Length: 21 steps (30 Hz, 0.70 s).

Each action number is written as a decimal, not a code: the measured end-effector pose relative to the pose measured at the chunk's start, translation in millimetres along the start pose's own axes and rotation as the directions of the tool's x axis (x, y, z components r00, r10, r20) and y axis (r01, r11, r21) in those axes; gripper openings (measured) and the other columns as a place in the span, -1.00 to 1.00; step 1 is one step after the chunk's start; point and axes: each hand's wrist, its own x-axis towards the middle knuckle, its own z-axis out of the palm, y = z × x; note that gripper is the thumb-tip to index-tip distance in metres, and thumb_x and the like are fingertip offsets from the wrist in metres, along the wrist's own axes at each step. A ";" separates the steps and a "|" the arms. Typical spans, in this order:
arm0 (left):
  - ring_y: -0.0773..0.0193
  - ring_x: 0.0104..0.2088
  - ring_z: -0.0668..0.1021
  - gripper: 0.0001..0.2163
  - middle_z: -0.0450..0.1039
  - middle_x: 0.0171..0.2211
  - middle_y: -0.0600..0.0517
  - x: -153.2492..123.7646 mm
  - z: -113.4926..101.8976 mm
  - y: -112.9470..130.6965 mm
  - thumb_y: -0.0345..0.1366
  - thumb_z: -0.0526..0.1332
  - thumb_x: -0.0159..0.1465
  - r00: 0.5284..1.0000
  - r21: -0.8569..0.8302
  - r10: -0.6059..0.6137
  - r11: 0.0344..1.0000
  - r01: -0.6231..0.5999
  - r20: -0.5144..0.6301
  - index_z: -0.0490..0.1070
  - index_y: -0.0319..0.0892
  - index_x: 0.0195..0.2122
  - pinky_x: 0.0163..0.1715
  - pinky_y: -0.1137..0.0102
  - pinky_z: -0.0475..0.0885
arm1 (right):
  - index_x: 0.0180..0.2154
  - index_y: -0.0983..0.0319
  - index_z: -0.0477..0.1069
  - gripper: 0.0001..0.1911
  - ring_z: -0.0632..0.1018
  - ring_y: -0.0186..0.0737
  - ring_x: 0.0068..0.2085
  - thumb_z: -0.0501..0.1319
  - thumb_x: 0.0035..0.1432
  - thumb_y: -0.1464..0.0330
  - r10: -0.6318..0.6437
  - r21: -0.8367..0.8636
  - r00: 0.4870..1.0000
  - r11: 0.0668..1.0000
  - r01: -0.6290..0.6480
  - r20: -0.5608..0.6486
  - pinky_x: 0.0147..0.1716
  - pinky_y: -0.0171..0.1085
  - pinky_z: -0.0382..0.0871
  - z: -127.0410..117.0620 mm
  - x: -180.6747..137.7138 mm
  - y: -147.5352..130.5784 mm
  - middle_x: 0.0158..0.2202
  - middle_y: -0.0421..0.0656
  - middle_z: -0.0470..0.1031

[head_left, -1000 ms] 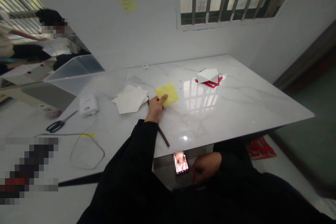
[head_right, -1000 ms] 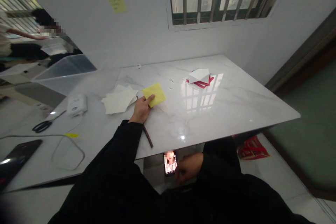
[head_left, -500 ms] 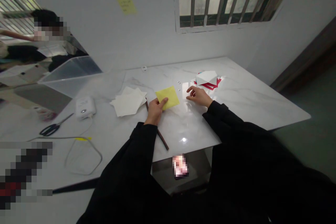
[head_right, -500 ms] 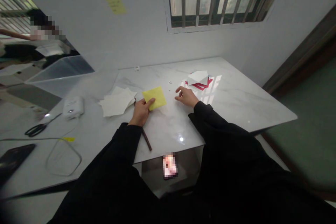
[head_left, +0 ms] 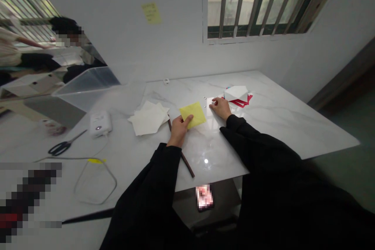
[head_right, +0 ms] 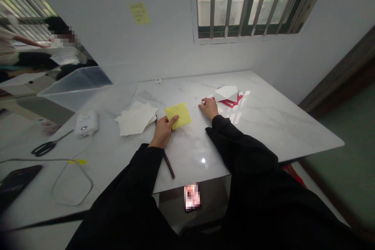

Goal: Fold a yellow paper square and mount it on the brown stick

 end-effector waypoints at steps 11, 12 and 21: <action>-0.09 -0.02 0.68 -0.52 0.69 -0.11 -0.21 0.9 -4.5 -7.2 -0.01 0.55 0.02 0.999 -0.040 -0.027 0.999 0.026 -0.024 0.64 -0.26 -0.17 0.06 0.12 0.53 | -0.05 0.25 0.69 -0.69 0.59 -0.17 -0.22 0.37 0.22 0.25 -0.135 0.060 0.987 0.990 0.130 0.090 -0.12 -0.24 0.42 3.6 -4.8 -0.9 -0.16 -0.04 0.68; -0.09 -0.04 0.68 -0.52 0.69 -0.12 -0.20 0.4 -4.6 -7.4 0.00 0.55 0.02 1.000 -0.039 -0.024 0.999 0.024 -0.018 0.64 -0.26 -0.17 0.05 0.12 0.53 | -0.07 0.22 0.70 -0.71 0.59 -0.17 -0.22 0.37 0.23 0.23 -0.136 0.034 0.987 0.990 0.134 0.082 -0.12 -0.23 0.41 5.9 -4.9 -2.3 -0.17 -0.05 0.67; -0.06 -0.11 0.69 -0.48 0.69 -0.13 -0.20 -0.6 -3.8 -5.8 0.05 0.54 0.01 1.000 -0.016 -0.027 1.000 0.027 -0.009 0.65 -0.26 -0.14 -0.02 0.14 0.55 | -0.25 0.15 0.72 -0.85 0.58 -0.18 -0.27 0.37 0.21 0.27 -0.154 0.089 0.984 0.985 0.146 0.088 -0.17 -0.23 0.42 8.1 -1.8 -2.3 -0.25 -0.13 0.69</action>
